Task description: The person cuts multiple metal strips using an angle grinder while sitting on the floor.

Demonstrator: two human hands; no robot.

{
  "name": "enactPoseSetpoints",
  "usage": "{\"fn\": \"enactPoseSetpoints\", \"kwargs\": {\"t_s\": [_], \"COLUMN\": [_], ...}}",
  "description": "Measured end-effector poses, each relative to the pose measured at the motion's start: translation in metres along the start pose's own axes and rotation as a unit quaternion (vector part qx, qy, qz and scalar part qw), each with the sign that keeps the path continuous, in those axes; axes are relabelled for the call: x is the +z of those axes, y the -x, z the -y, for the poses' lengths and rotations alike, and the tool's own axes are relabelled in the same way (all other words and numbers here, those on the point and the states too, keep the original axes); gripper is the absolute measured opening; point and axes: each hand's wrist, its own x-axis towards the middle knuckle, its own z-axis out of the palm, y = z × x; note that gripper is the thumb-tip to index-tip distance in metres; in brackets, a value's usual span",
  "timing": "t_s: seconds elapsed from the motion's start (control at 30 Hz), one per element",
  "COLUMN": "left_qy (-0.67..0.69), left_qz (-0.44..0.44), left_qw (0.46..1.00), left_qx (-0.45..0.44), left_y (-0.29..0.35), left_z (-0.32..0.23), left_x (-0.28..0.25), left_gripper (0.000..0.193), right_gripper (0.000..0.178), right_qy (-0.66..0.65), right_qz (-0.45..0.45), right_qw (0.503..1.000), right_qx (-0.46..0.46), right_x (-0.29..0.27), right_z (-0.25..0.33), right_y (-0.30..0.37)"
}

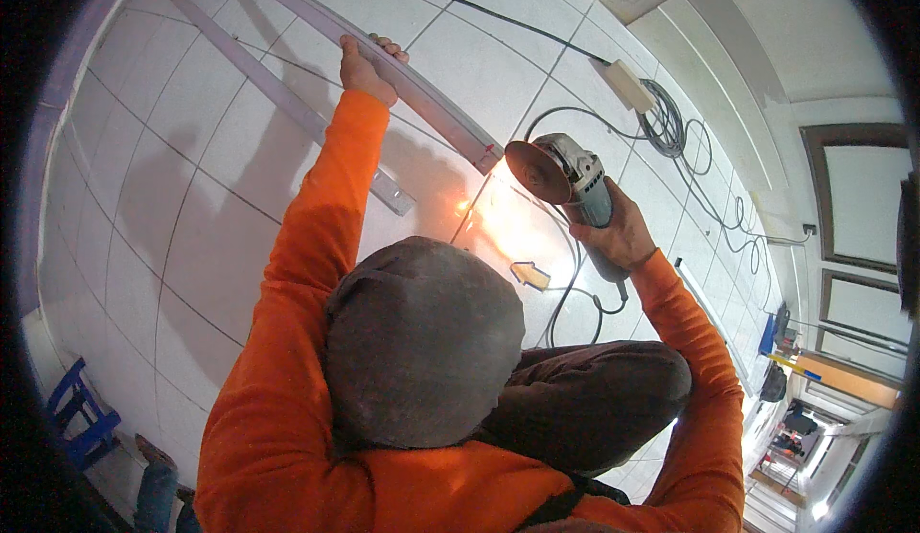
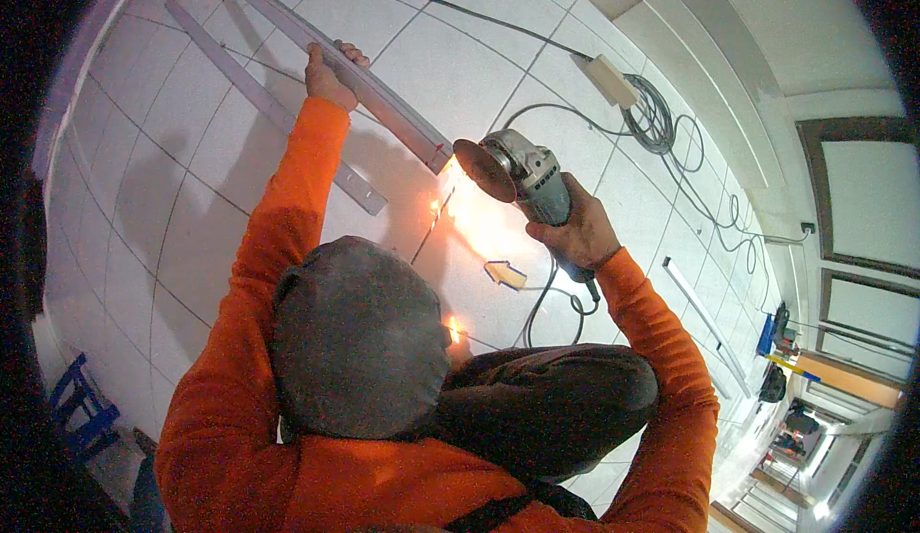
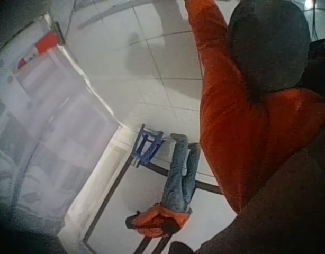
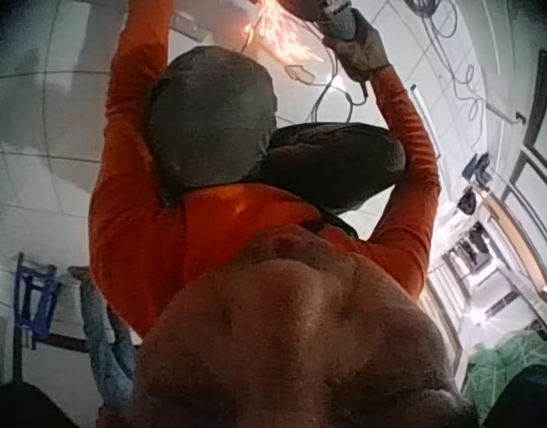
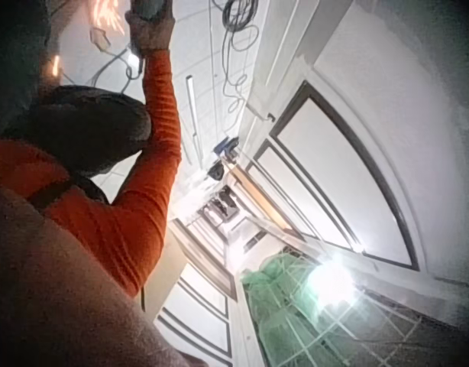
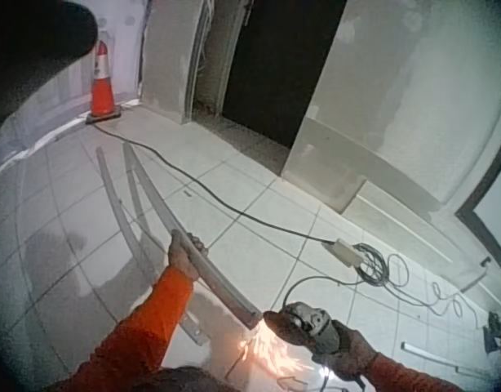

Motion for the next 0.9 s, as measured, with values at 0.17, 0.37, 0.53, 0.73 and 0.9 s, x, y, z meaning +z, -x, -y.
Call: {"fn": "enactPoseSetpoints", "kwargs": {"t_s": [0.17, 0.37, 0.53, 0.73, 0.9], "left_qy": [-0.007, -0.006, -0.005, -0.010, 0.011], "left_qz": [0.011, -0.005, -0.002, 0.024, 0.016], "left_qw": [1.000, 1.000, 1.000, 0.999, 1.000], "left_qx": [0.016, 0.017, 0.017, 0.031, 0.019], "left_y": [0.000, 0.003, 0.005, 0.008, 0.007], "left_z": [0.004, 0.005, 0.007, 0.007, 0.011], "left_x": [-0.003, -0.003, -0.002, -0.003, 0.000], "left_gripper": [0.052, 0.053, 0.053, 0.051, 0.051], "right_gripper": [0.073, 0.069, 0.067, 0.065, 0.062], "right_qy": [-0.014, -0.017, -0.050, -0.036, 0.090], "right_qz": [-0.012, -0.015, -0.016, -0.009, -0.046], "right_qw": [0.999, 0.998, 0.997, 0.998, 0.994], "right_qx": [-0.039, -0.052, -0.054, -0.055, -0.033], "right_x": [0.002, 0.005, 0.005, 0.006, 0.002], "right_z": [-0.009, -0.001, -0.004, -0.002, 0.002], "right_y": [-0.003, -0.004, -0.004, -0.007, -0.007]}}
